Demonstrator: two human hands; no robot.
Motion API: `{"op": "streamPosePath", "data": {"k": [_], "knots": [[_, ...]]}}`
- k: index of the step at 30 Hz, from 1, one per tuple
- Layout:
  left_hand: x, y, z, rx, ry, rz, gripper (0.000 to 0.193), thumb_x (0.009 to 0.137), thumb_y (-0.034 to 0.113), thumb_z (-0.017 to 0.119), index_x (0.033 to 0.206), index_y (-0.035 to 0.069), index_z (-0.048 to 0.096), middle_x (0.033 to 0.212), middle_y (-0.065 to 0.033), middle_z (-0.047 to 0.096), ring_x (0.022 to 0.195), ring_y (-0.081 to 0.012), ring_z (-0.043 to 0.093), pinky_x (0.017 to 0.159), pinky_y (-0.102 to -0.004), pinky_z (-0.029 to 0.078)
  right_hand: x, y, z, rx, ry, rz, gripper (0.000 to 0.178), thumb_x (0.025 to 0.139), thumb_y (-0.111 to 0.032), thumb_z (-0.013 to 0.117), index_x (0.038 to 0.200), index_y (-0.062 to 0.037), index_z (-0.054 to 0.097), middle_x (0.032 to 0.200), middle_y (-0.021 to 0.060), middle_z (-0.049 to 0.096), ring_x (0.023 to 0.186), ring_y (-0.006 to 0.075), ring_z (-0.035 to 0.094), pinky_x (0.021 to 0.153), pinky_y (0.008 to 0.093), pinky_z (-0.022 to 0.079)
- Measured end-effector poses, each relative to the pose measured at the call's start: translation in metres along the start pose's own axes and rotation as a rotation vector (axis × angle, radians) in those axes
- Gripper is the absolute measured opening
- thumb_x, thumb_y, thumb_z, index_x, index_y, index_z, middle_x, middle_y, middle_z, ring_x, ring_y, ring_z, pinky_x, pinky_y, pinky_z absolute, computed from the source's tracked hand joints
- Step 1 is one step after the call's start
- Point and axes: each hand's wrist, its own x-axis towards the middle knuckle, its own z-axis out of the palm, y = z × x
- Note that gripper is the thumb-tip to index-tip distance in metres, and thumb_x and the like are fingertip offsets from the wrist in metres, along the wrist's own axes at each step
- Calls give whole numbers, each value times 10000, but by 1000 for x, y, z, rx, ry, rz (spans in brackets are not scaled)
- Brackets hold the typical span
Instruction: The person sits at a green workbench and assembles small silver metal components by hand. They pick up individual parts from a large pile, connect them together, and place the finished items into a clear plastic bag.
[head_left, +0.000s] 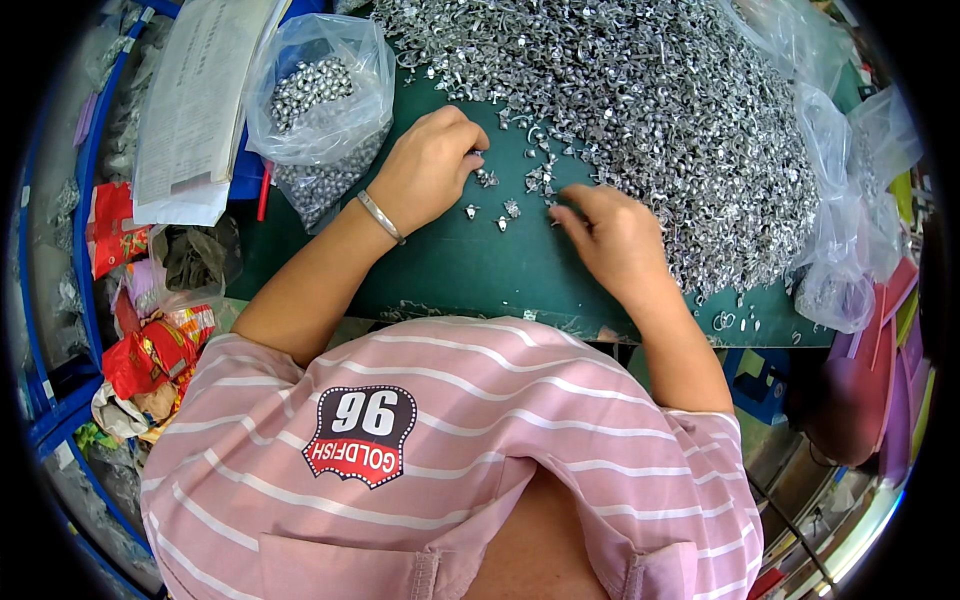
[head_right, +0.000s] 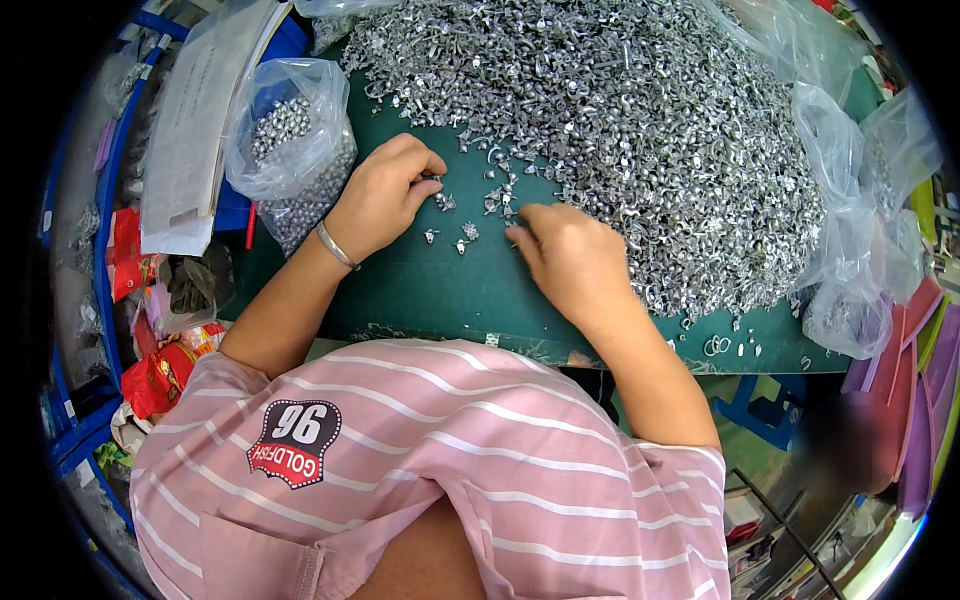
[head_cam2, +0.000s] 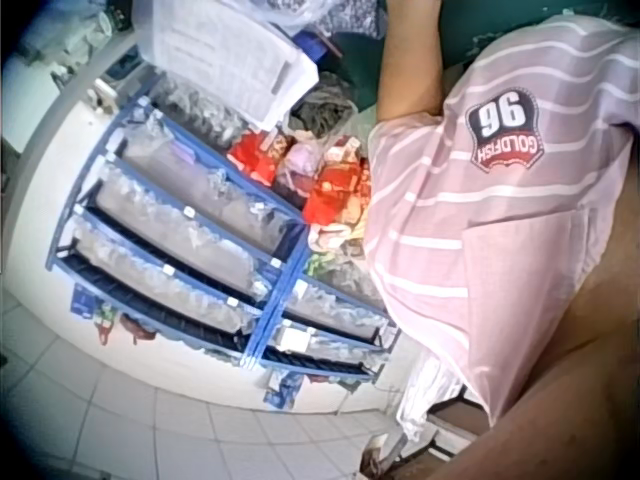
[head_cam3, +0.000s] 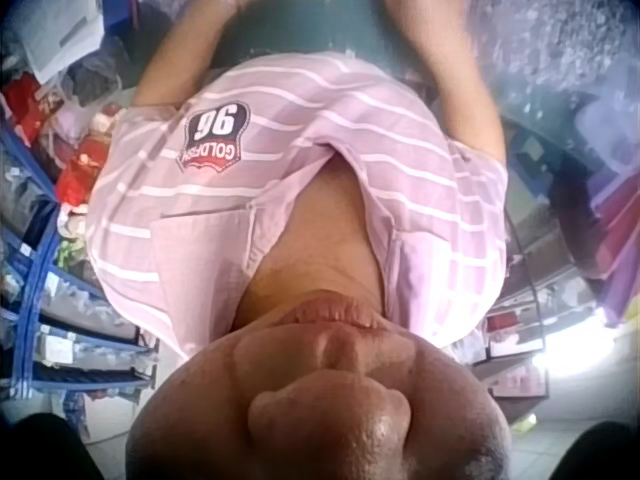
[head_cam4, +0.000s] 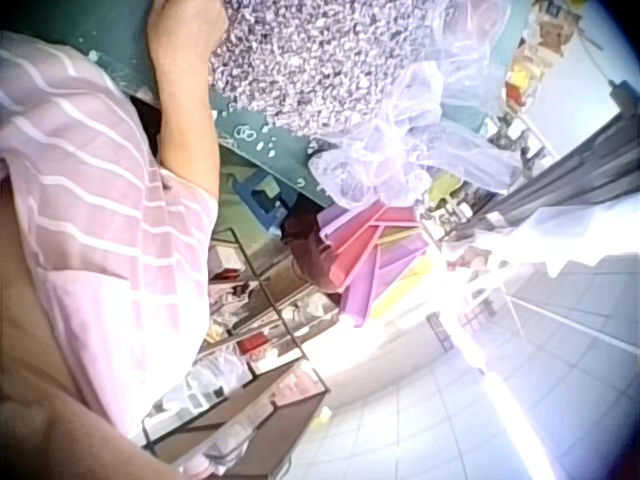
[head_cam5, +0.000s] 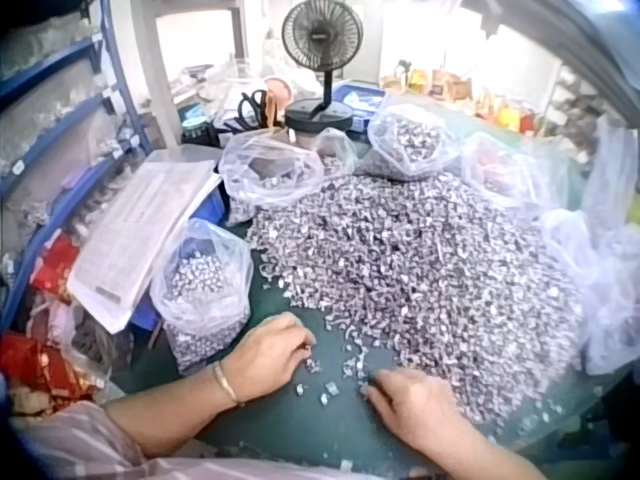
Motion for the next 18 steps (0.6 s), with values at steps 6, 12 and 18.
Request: {"op": "streamPosePath", "data": {"k": [6, 12, 18], "knots": [[-2, 5, -6, -171, -44, -201, 145, 775, 5, 647, 914, 4, 605, 837, -119, 569, 710, -204, 590, 646, -290, 478, 3, 10, 5, 730, -56, 199, 81, 822, -110, 634, 828, -34, 605, 674, 94, 601, 507, 208, 543, 449, 309, 406], [4, 9, 1, -195, 47, -167, 241, 775, 44, 664, 1011, 38, 617, 883, -102, 565, 747, -217, 587, 667, -310, 475, 9, 12, -10, 1778, -241, 463, 83, 856, -82, 537, 853, -8, 576, 679, 69, 554, 437, 79, 399, 361, 196, 236], [16, 11, 15, 52, 61, -60, 235, 758, 95, 697, 973, 77, 604, 871, -92, 529, 815, -284, 560, 709, -376, 462, 14, 3, -8, 1778, -285, 605, 182, 932, -170, 523, 896, -6, 593, 572, -20, 422, 404, 47, 323, 355, 185, 209]]}}
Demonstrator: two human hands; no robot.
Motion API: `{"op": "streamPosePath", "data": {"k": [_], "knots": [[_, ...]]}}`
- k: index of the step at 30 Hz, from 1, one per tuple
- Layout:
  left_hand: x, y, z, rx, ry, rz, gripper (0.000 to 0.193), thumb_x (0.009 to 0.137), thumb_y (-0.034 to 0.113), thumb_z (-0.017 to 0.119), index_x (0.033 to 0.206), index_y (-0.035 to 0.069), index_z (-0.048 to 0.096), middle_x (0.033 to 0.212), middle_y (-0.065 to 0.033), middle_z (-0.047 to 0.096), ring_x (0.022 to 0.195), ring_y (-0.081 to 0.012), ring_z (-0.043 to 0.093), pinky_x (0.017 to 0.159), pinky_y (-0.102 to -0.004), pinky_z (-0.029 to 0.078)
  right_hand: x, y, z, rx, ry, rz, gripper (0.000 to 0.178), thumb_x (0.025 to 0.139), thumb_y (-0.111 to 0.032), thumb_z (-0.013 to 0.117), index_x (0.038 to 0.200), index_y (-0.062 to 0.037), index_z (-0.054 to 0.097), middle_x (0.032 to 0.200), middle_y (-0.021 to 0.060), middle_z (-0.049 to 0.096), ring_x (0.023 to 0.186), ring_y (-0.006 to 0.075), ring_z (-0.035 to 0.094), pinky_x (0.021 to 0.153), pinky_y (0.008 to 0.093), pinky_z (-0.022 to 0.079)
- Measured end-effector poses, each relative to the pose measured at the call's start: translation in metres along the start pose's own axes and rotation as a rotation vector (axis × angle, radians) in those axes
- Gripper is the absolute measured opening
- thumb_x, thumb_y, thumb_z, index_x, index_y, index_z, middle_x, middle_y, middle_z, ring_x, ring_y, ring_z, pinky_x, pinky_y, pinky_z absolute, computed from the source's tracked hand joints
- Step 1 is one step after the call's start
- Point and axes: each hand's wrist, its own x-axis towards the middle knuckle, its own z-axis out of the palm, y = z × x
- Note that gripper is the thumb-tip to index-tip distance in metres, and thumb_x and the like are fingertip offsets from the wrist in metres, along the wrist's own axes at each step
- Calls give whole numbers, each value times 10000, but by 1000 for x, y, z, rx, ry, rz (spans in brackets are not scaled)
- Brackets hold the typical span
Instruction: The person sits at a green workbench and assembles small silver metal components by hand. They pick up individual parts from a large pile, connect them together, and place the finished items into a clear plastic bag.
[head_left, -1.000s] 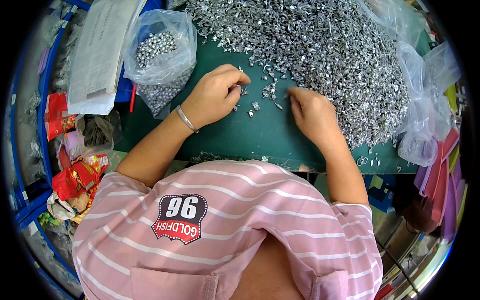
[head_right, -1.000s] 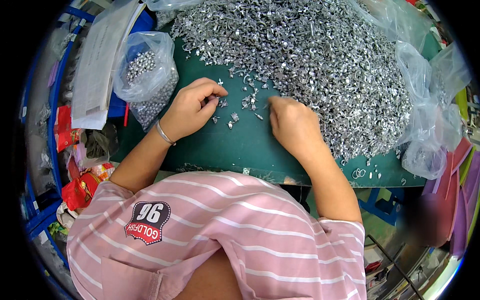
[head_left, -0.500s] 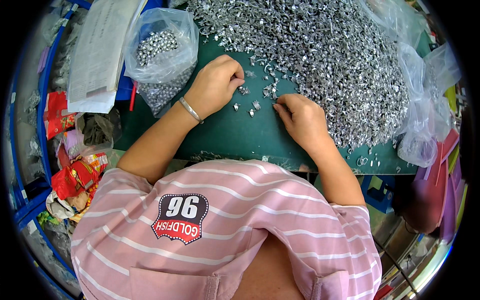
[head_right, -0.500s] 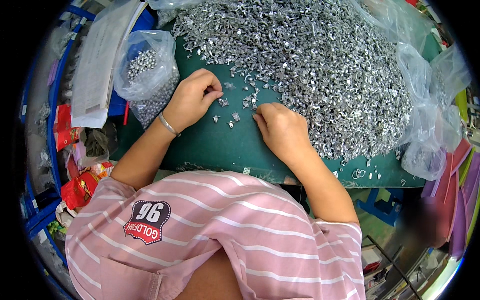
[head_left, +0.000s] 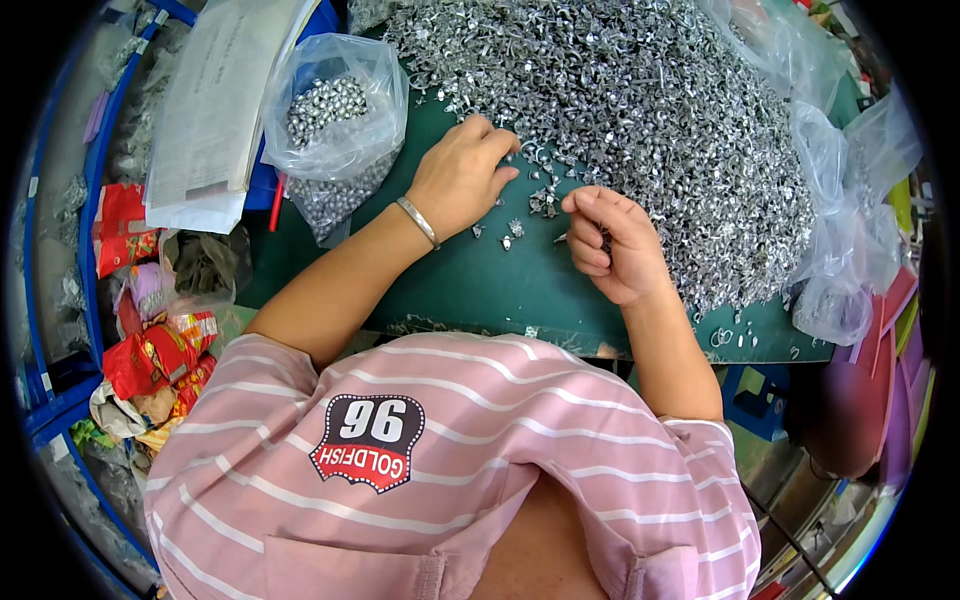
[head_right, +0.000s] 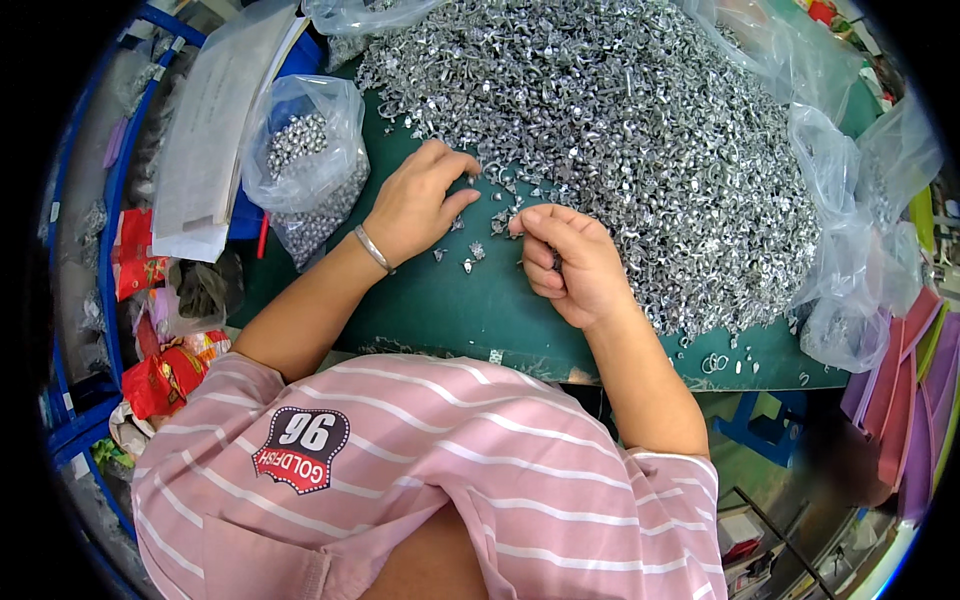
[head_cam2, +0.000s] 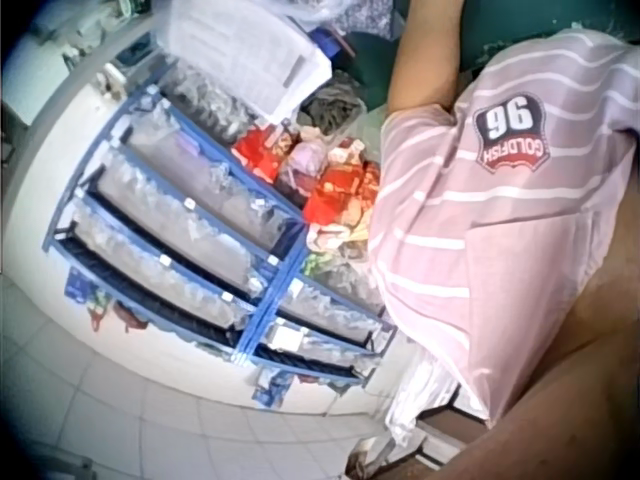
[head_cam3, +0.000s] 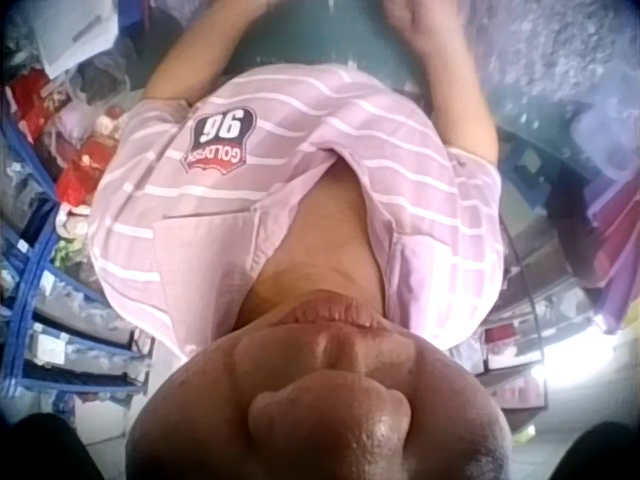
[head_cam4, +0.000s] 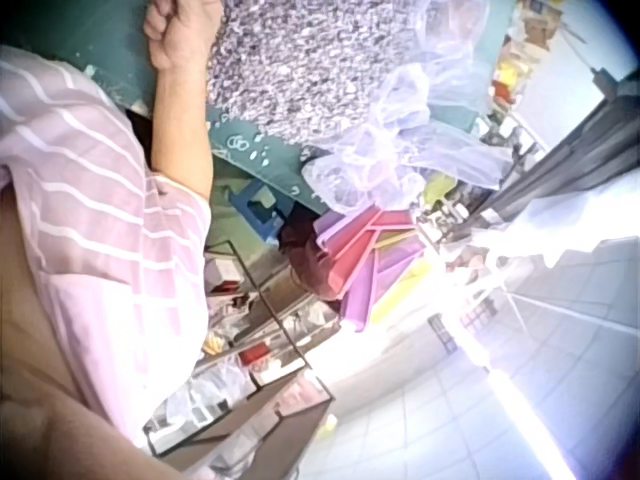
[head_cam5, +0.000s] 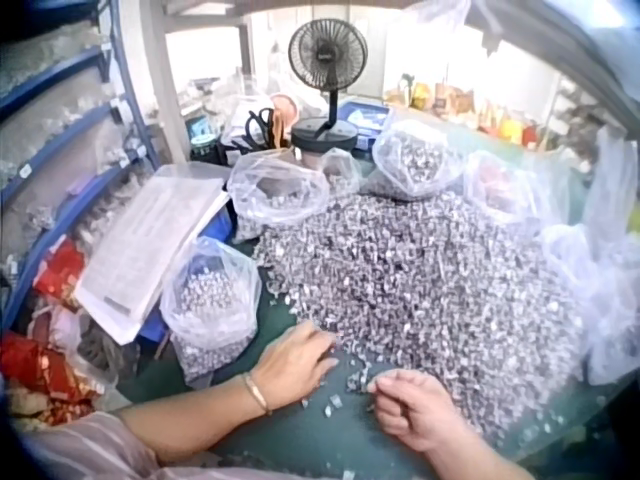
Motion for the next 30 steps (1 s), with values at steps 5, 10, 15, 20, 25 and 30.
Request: {"op": "streamPosePath", "data": {"k": [5, 10, 15, 20, 25, 30], "knots": [[7, 1, 2, -135, -16, 26, 158, 743, 70, 693, 875, 70, 608, 870, -86, 535, 801, -279, 565, 700, -362, 466, 1, 2, -4, -105, 60, -36, 176, 928, -170, 537, 908, -6, 597, 569, -32, 401, 415, 38, 301, 364, 190, 191], [16, 2, 10, -2, -3, 150, 130, 741, 61, 688, 837, 53, 601, 889, -86, 546, 796, -283, 564, 689, -362, 463, 2, -1, 2, -131, 75, -70, 178, 927, -173, 542, 915, -4, 597, 575, -37, 398, 421, 37, 299, 373, 194, 186], [10, 2, 2, -46, -59, 133, 125, 736, 44, 689, 820, 33, 597, 815, -97, 569, 755, -281, 573, 674, -352, 468, 0, -1, -3, -111, 102, -38, 208, 939, -199, 520, 935, -4, 592, 591, -13, 440, 426, 49, 324, 365, 195, 205], [2, 30, -7, -365, 31, 165, 105, 746, 15, 681, 818, 28, 606, 799, -92, 607, 685, -226, 611, 593, -302, 483, 1, 1, 14, -14, 91, 140, 301, 961, -283, 488, 951, 2, 581, 693, 75, 580, 438, 91, 407, 349, 201, 260], [5, 35, -13, -385, -137, 124, 144, 728, 42, 710, 823, 25, 602, 764, -83, 583, 686, -221, 608, 589, -299, 478, 7, 17, -1, 38, 11, 108, 312, 960, -301, 497, 928, 2, 570, 745, 90, 603, 501, 93, 474, 367, 192, 302], [4, 35, -15, -546, -267, 30, 177, 723, 82, 724, 839, 27, 603, 794, -88, 586, 726, -238, 616, 615, -294, 482, 6, 20, -8, -67, 30, 86, 259, 940, -250, 532, 914, 4, 575, 746, 82, 603, 513, 94, 472, 375, 195, 302]]}}
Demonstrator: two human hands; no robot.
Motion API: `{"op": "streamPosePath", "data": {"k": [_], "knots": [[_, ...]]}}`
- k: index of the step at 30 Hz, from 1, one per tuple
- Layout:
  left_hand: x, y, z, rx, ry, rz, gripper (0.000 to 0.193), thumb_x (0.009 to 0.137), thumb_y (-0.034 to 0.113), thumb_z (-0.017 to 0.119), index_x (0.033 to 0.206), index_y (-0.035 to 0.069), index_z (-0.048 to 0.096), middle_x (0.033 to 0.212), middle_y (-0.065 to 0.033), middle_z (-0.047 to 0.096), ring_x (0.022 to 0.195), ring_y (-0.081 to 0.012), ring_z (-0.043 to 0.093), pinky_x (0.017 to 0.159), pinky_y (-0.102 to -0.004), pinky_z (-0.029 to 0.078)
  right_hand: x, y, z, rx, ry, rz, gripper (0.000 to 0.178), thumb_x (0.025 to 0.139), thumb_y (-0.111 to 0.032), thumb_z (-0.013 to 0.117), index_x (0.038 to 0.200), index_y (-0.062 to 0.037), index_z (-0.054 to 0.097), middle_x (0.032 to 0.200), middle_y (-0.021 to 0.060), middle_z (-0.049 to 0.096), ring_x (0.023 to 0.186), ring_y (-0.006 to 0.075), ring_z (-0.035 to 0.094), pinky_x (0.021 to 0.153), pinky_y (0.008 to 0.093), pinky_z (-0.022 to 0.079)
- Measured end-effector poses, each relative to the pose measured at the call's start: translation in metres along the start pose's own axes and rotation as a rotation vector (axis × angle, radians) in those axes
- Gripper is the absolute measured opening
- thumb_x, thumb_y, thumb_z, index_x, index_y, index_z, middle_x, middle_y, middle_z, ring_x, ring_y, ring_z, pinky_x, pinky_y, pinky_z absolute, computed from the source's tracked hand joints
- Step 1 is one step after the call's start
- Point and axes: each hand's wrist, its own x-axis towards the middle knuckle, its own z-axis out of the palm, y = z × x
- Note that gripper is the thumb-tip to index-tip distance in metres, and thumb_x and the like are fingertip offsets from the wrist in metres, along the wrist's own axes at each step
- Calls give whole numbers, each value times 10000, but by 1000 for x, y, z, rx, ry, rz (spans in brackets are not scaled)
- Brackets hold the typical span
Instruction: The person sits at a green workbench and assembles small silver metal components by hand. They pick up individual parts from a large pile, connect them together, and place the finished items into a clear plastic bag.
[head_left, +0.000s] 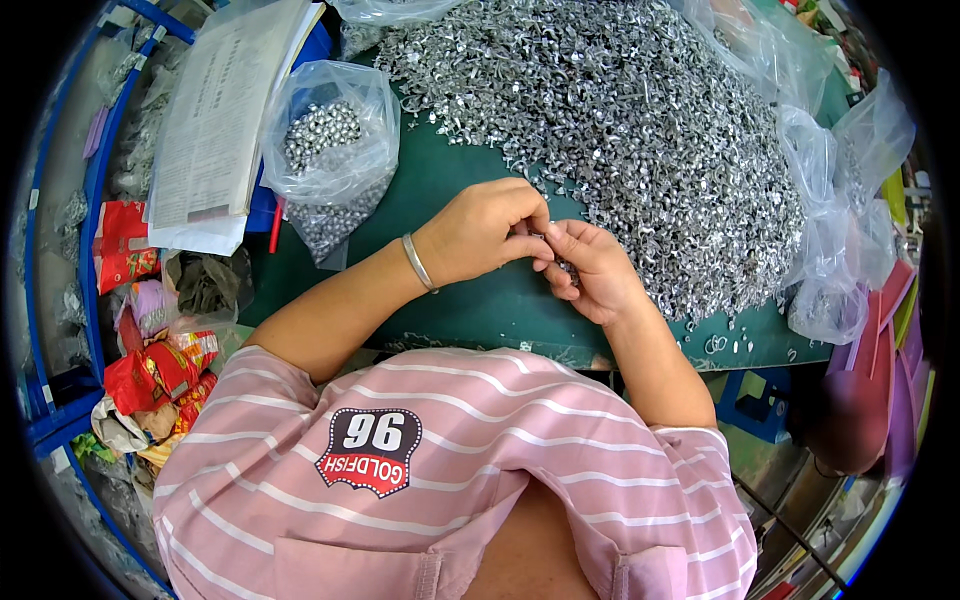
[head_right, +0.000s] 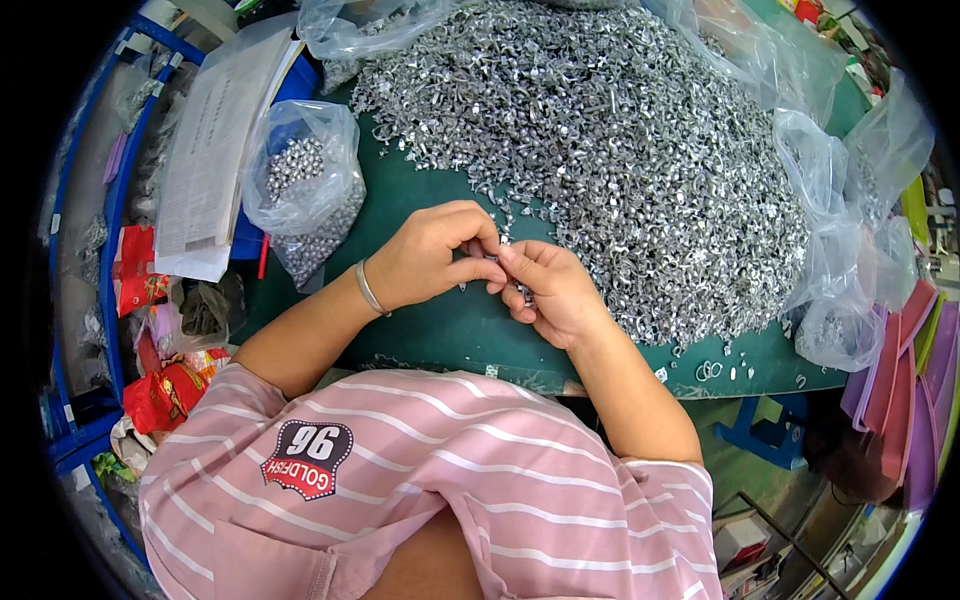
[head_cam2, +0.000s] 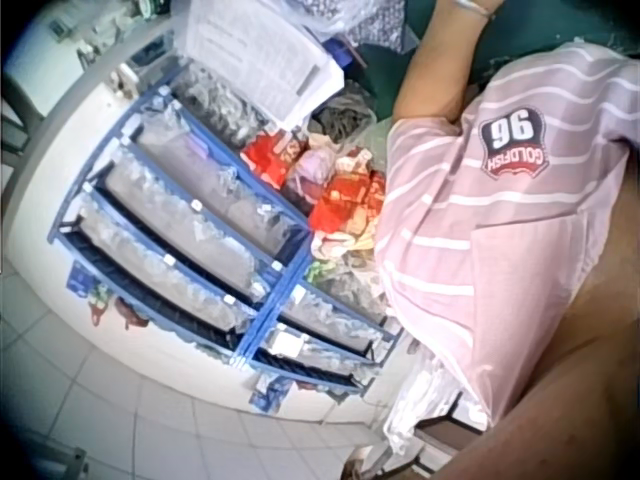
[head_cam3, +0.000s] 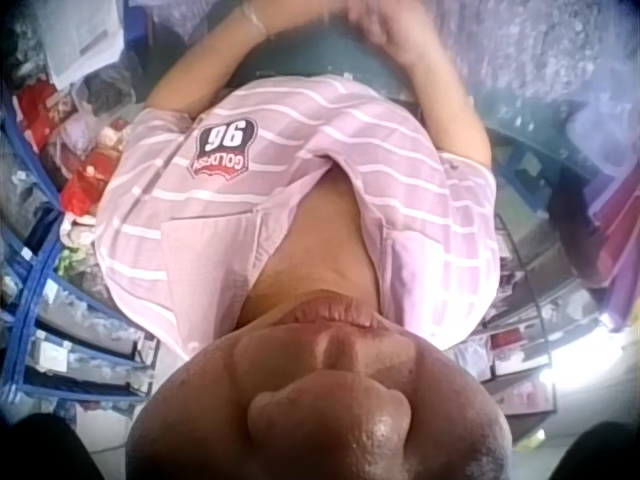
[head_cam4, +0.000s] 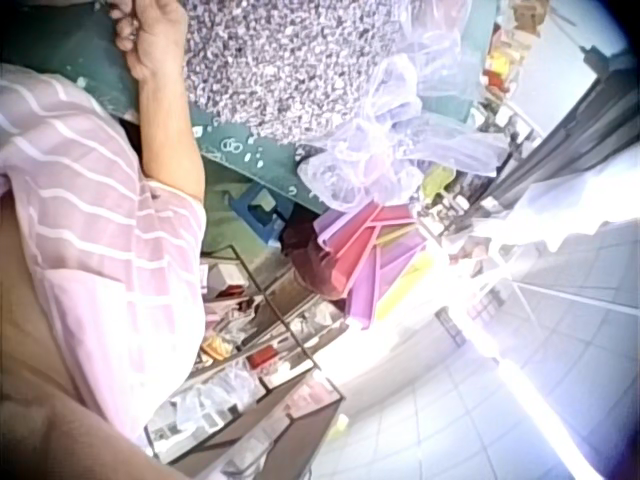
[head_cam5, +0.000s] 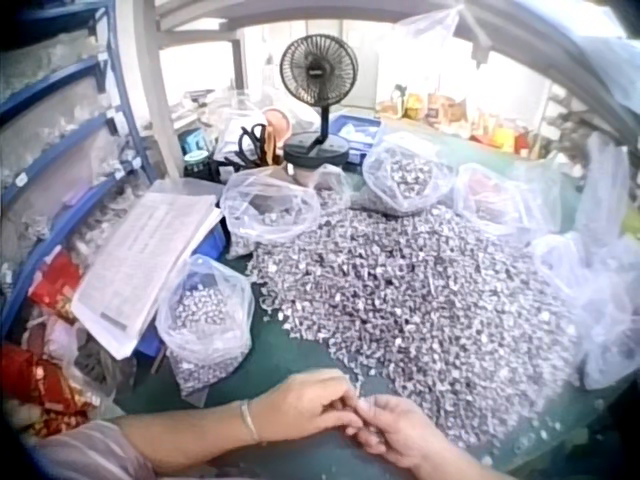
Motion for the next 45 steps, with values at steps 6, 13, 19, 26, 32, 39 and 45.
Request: {"op": "streamPosePath", "data": {"k": [6, 13, 19, 26, 32, 39, 45], "knots": [[15, -32, -9, 484, 185, 196, 254, 774, 125, 678, 999, 27, 615, 1036, -125, 613, 1016, -306, 564, 871, -394, 447, -8, -14, -9, 152, 118, -147, 195, 873, -146, 501, 916, 21, 593, 782, 96, 594, 534, 112, 459, 386, 210, 310], [-8, -17, 2, 431, 9, 249, 267, 784, 94, 653, 1048, 53, 633, 1111, -104, 603, 1055, -289, 561, 916, -394, 414, -23, -23, -24, 328, 78, -191, 433, 955, -348, 426, 1061, 48, 566, 958, 141, 622, 711, 157, 584, 498, 230, 459], [-6, -22, -5, 442, 259, 232, 151, 753, -30, 653, 898, 12, 658, 1007, -122, 639, 957, -277, 605, 850, -361, 462, -40, -26, -29, 347, 104, -185, 312, 960, -309, 472, 1039, -18, 553, 898, 88, 576, 656, 133, 523, 481, 214, 402], [-17, -6, -6, 238, 387, 111, 106, 797, -54, 620, 896, -23, 643, 944, -132, 637, 882, -229, 614, 782, -292, 477, -132, -93, -102, 190, 546, -955, 436, 965, -460, 422, 641, -168, 423, 527, -40, 333, 418, 88, 269, 377, 239, 220], [-17, -5, -9, 173, 365, 30, 77, 829, -39, 591, 895, -37, 630, 933, -116, 631, 893, -207, 598, 818, -287, 453, -251, -173, -280, -303, 1542, -1081, 369, 955, -359, 475, 872, -24, 607, 687, 55, 556, 572, 152, 515, 528, 295, 427], [-26, -12, -12, 434, 131, 50, 220, 755, 0, 654, 973, 24, 641, 993, -129, 595, 957, -298, 561, 848, -360, 441, -195, -145, -217, -1661, 1589, -1227, 242, 883, -88, 540, 1088, 6, 628, 1069, 133, 634, 977, 210, 599, 874, 310, 447], [-25, -11, 0, 271, 121, 7, 143, 758, -5, 653, 898, 25, 655, 877, -86, 610, 818, -257, 591, 747, -342, 474, -42, -24, -32, -1547, 292, -1161, 290, 701, 95, 578, 964, -17, 631, 940, 137, 624, 868, 308, 599, 767, 367, 496]]}}
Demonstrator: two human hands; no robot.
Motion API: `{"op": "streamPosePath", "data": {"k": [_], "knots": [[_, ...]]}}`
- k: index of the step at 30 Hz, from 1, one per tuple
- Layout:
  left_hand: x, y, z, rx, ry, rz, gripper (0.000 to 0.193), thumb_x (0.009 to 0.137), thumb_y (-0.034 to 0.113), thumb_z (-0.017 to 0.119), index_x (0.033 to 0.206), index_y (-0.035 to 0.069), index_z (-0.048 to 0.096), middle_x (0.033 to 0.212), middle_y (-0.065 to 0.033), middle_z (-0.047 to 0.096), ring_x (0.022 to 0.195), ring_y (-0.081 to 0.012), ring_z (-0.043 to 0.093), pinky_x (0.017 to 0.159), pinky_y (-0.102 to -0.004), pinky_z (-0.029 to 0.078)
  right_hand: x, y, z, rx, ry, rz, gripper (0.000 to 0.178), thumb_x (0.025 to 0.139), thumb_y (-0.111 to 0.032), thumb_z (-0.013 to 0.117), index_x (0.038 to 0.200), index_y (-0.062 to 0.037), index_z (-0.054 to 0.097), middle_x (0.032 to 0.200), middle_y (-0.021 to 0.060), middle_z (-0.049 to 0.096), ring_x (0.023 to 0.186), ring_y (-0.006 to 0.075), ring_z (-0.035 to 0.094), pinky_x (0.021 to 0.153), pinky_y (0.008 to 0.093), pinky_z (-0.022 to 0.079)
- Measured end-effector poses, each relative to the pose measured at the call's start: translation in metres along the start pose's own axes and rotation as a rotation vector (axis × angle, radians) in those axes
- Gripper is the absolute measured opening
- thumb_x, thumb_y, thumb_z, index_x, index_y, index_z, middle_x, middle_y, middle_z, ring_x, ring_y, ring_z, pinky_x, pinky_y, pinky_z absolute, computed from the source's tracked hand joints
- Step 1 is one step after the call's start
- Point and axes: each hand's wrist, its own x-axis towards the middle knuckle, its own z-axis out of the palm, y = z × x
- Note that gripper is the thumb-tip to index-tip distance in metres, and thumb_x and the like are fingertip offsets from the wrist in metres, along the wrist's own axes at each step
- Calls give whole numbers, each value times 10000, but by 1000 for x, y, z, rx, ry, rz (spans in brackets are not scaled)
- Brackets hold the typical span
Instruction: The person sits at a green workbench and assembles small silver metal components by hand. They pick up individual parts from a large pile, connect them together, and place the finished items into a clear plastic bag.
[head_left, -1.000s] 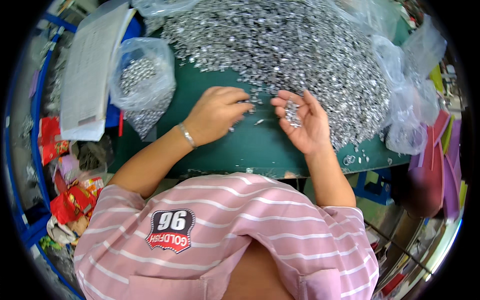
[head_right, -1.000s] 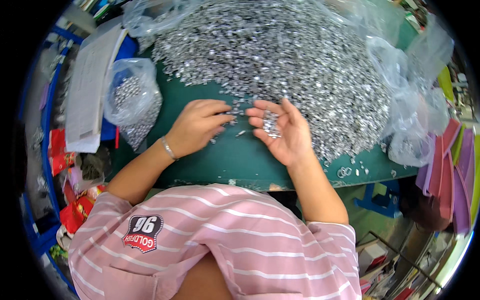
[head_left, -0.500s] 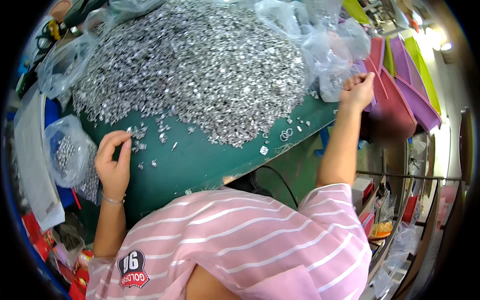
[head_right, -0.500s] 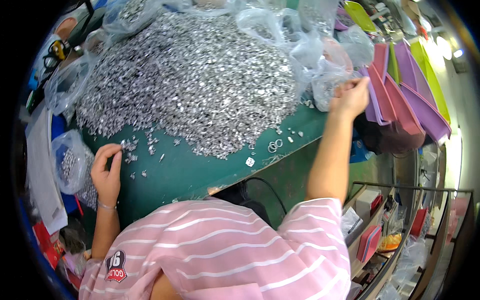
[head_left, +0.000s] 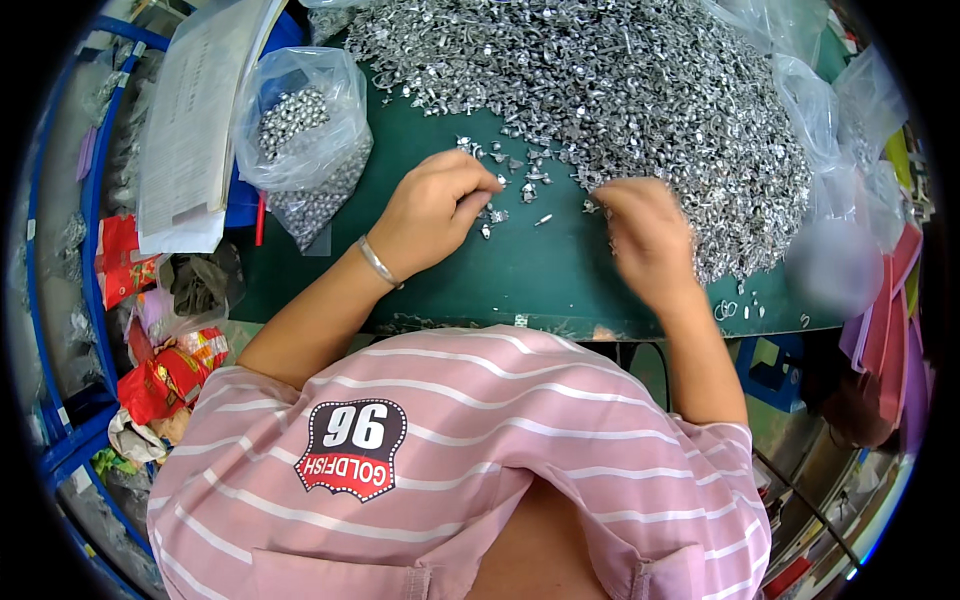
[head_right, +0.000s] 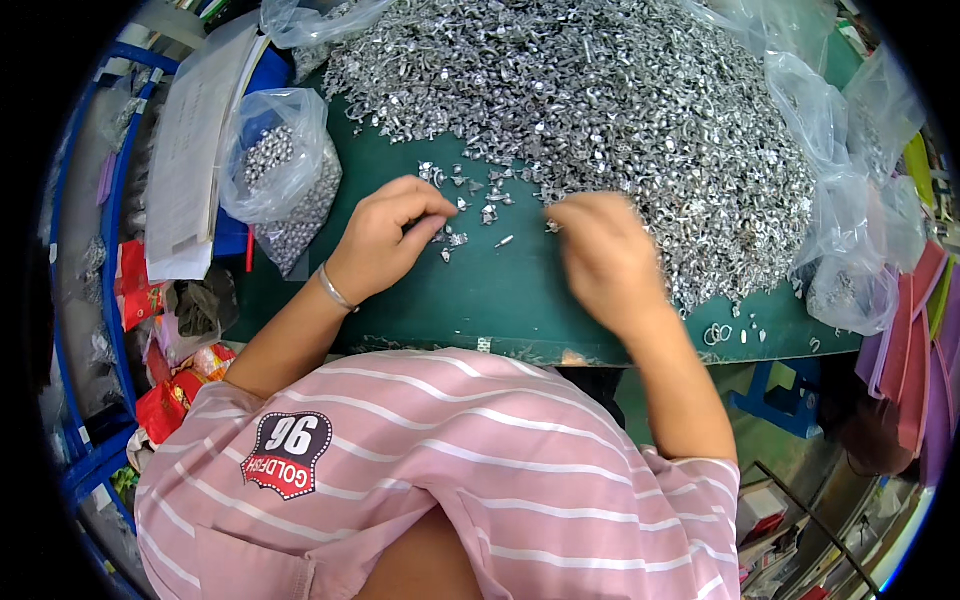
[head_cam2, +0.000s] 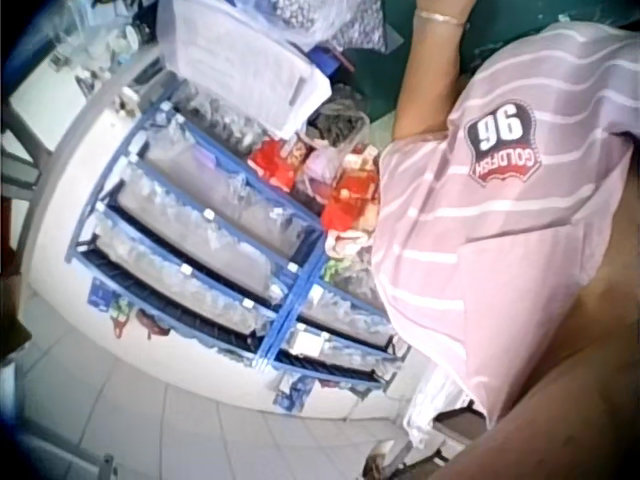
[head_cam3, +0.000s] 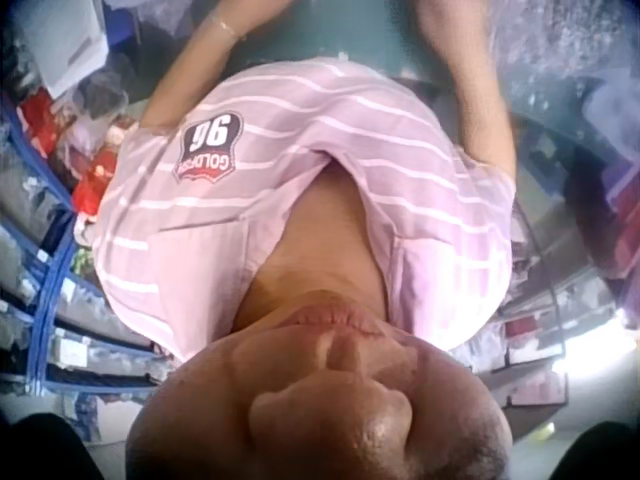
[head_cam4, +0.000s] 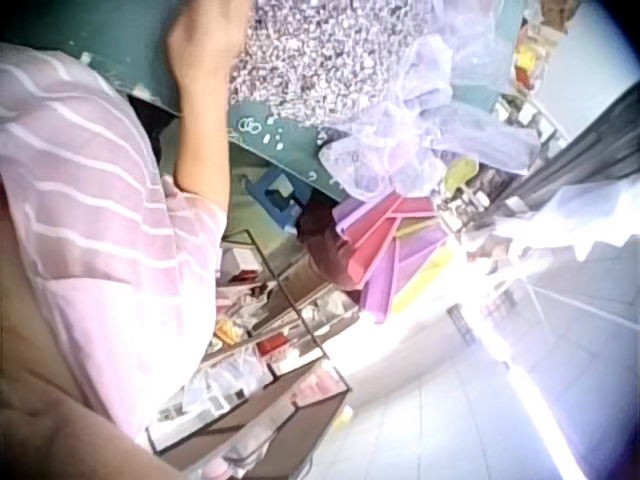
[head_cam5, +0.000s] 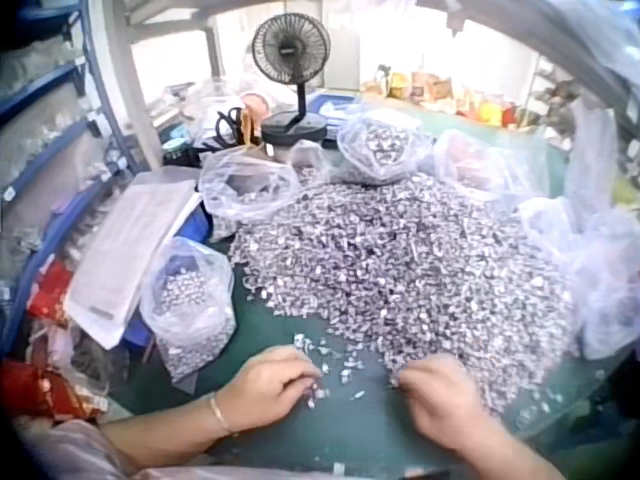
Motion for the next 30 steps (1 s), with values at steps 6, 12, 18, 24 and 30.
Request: {"op": "streamPosePath", "data": {"k": [6, 12, 18, 24, 30], "knots": [[19, -1, 15, 180, 88, 129, 140, 735, 15, 659, 874, 32, 653, 879, -88, 582, 828, -276, 568, 783, -354, 451, 20, -11, 54, -61, -105, -23, 262, 671, 44, 611, 929, 2, 619, 920, 127, 588, 827, 311, 561, 731, 385, 481], [13, -6, 13, 50, 18, 30, 98, 731, 22, 667, 822, 34, 631, 826, -93, 563, 807, -275, 566, 761, -352, 454, 15, -16, 41, 62, -179, 67, 264, 678, 54, 578, 933, 0, 621, 917, 128, 577, 842, 311, 555, 746, 385, 478], [31, -21, 13, 253, 117, 77, 95, 738, 30, 665, 829, 42, 639, 823, -91, 566, 811, -278, 563, 767, -365, 449, 46, -7, 60, -213, -122, 47, 166, 715, 26, 549, 866, 6, 614, 918, 129, 562, 863, 307, 546, 750, 375, 488], [20, -19, -1, 204, -37, 10, 110, 721, 45, 687, 823, 55, 648, 828, -79, 567, 819, -289, 551, 778, -376, 441, 35, -5, 57, -173, -173, 94, 159, 702, 41, 547, 844, 23, 617, 932, 149, 556, 886, 319, 547, 769, 378, 488], [20, -7, 0, -134, 120, -154, 104, 759, 14, 657, 857, 32, 630, 841, -41, 585, 689, -171, 565, 668, -292, 471, 30, -3, 48, -73, -65, 150, 138, 733, 43, 582, 861, 3, 617, 887, 142, 602, 826, 322, 593, 725, 389, 495]]}}
